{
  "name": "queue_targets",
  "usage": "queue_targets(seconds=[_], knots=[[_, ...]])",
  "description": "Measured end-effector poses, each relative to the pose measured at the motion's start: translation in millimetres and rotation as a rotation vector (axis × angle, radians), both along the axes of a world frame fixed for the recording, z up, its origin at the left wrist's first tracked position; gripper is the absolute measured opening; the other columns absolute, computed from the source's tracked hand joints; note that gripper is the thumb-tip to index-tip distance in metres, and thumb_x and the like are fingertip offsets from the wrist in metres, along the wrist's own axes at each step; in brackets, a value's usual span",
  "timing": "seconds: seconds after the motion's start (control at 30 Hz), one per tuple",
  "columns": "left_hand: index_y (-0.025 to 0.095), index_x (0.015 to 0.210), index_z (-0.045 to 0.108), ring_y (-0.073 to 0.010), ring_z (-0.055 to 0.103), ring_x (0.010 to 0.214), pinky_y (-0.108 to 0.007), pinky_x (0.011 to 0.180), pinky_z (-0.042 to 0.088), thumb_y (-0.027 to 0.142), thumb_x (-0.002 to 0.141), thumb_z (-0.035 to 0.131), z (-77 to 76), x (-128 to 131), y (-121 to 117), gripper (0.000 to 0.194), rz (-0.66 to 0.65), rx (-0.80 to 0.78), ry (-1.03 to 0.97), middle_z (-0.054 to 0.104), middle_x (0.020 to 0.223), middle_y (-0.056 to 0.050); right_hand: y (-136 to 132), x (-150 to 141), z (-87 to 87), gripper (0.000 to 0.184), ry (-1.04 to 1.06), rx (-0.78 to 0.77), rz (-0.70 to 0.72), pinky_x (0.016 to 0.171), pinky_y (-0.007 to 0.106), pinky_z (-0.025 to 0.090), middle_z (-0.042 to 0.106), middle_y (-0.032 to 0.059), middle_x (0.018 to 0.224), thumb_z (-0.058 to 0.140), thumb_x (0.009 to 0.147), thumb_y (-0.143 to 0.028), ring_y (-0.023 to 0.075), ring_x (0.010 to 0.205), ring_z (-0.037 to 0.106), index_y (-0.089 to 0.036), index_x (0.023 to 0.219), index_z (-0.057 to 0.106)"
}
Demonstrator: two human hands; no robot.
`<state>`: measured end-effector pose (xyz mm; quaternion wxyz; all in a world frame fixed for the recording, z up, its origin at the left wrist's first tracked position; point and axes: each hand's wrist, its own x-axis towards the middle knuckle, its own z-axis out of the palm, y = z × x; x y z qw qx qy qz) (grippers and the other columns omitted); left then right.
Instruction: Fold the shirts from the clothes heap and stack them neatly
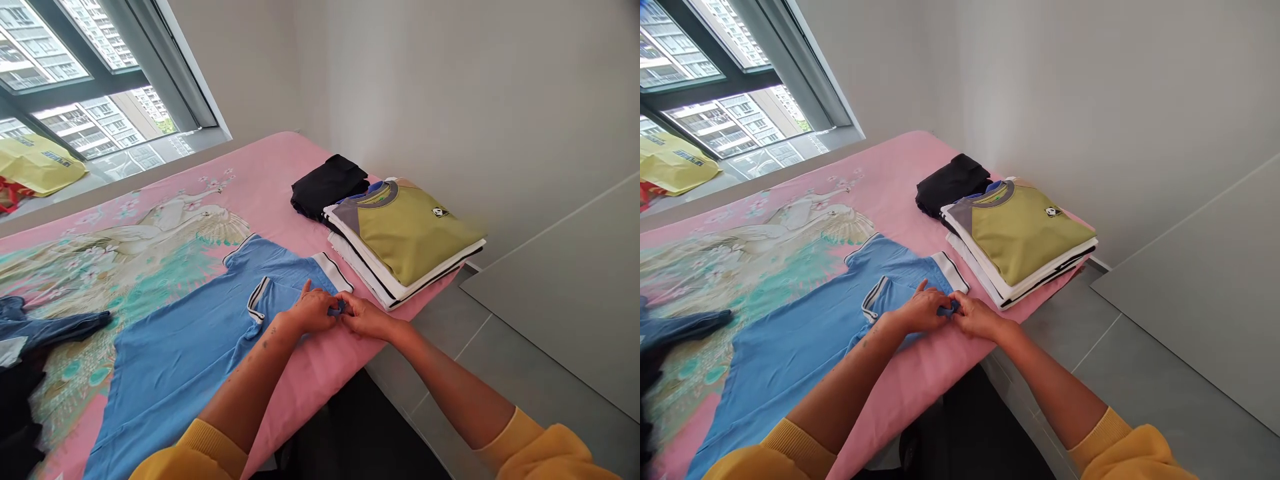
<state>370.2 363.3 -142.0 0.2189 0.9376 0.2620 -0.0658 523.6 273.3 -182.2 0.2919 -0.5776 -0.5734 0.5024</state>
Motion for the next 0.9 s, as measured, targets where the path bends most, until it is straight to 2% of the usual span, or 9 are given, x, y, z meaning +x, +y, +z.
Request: queue_targets(seconds=[0.1, 0.27, 0.47, 0.53, 0.63, 0.7, 0.8, 0.83, 0.9], knots=[[0.026, 0.084, 0.066, -0.0217, 0.059, 0.090, -0.055, 0.111, 0.008, 0.017, 0.067, 0.055, -0.5, 2, 1, 0.022, -0.019, -0.028, 0.016, 0.067, 0.078, 0.001, 3, 1, -2.6, 0.027, 0.093, -0.095, 0.016, 0.042, 0.018, 0.040, 0.046, -0.0087, 0.057, 0.047, 0.075, -0.017, 0.0081, 0.043, 0.048, -0.023, 0.101, 0.046], [0.027, 0.094, 0.062, -0.0195, 0.059, 0.093, -0.051, 0.110, 0.019, 0.017, 0.071, 0.054, 0.2, -3, 1, 0.027, 0.023, -0.016, -0.116, 0.067, 0.088, 0.001, 7, 2, -4.1, 0.028, 0.147, -0.202, 0.024, 0.038, 0.019, 0.040, 0.047, -0.0081, 0.057, 0.052, 0.075, -0.024, 0.0094, 0.041, 0.050, -0.023, 0.103, 0.046], [0.023, 0.094, 0.059, -0.0165, 0.058, 0.093, -0.033, 0.092, 0.044, 0.027, 0.087, 0.044, 1.8, -53, -32, 0.017, 0.351, 0.176, -0.434, 0.065, 0.095, -0.004, 4, -8, 1.7, 0.026, 0.017, -0.136, 0.068, 0.044, 0.021, 0.042, 0.053, -0.0045, 0.056, 0.054, 0.081, -0.044, 0.0108, 0.046, 0.053, -0.020, 0.092, 0.055], [0.026, 0.096, 0.060, -0.0163, 0.059, 0.095, -0.034, 0.099, 0.040, 0.028, 0.089, 0.041, -2.7, -80, -52, 0.021, 0.262, 0.169, -0.360, 0.066, 0.097, -0.003, 4, -13, 2.7, 0.029, -0.060, -0.104, 0.051, 0.046, 0.022, 0.041, 0.053, -0.0042, 0.052, 0.046, 0.085, -0.048, 0.0111, 0.044, 0.053, -0.020, 0.083, 0.053], [0.030, 0.116, 0.056, -0.0224, 0.049, 0.121, -0.047, 0.116, 0.013, 0.034, 0.088, 0.044, -15.7, -123, -73, 0.031, 0.183, 0.219, -0.141, 0.060, 0.124, -0.003, 2, -19, 2.4, 0.032, -0.150, -0.046, 0.023, 0.050, 0.022, 0.039, 0.054, -0.0040, 0.049, 0.039, 0.089, -0.048, 0.0113, 0.044, 0.053, -0.021, 0.075, 0.049], [0.027, 0.128, 0.048, -0.0281, 0.037, 0.132, -0.057, 0.114, 0.003, 0.039, 0.088, 0.045, -25.7, -152, -75, 0.043, 0.399, 0.343, -0.043, 0.048, 0.139, -0.007, 0, -21, 1.4, 0.033, -0.191, -0.020, 0.009, 0.051, 0.022, 0.037, 0.054, -0.0040, 0.048, 0.038, 0.089, -0.048, 0.0115, 0.044, 0.054, -0.021, 0.073, 0.048], [0.019, 0.133, 0.045, -0.0325, 0.031, 0.135, -0.061, 0.109, 0.016, 0.043, 0.089, 0.042, -35.7, -187, -71, 0.050, 0.774, 0.481, 0.018, 0.041, 0.143, -0.015, -3, -24, -0.2, 0.034, -0.235, -0.015, -0.013, 0.051, 0.023, 0.036, 0.055, -0.0040, 0.047, 0.037, 0.089, -0.049, 0.0122, 0.044, 0.054, -0.021, 0.072, 0.047], [0.018, 0.132, 0.045, -0.0318, 0.031, 0.135, -0.060, 0.109, 0.020, 0.042, 0.089, 0.041, -36.7, -194, -70, 0.049, 0.822, 0.505, -0.001, 0.041, 0.142, -0.015, -3, -25, -0.4, 0.035, -0.246, -0.023, -0.018, 0.051, 0.023, 0.036, 0.055, -0.0040, 0.046, 0.036, 0.089, -0.049, 0.0124, 0.044, 0.054, -0.021, 0.072, 0.047], [0.018, 0.129, 0.048, -0.0268, 0.031, 0.135, -0.052, 0.111, 0.025, 0.036, 0.091, 0.038, -35.7, -199, -70, 0.043, 0.747, 0.512, -0.091, 0.044, 0.141, -0.013, -4, -26, 0.4, 0.035, -0.275, -0.041, -0.016, 0.053, 0.024, 0.037, 0.054, -0.0038, 0.046, 0.035, 0.090, -0.049, 0.0129, 0.044, 0.054, -0.021, 0.072, 0.048]])
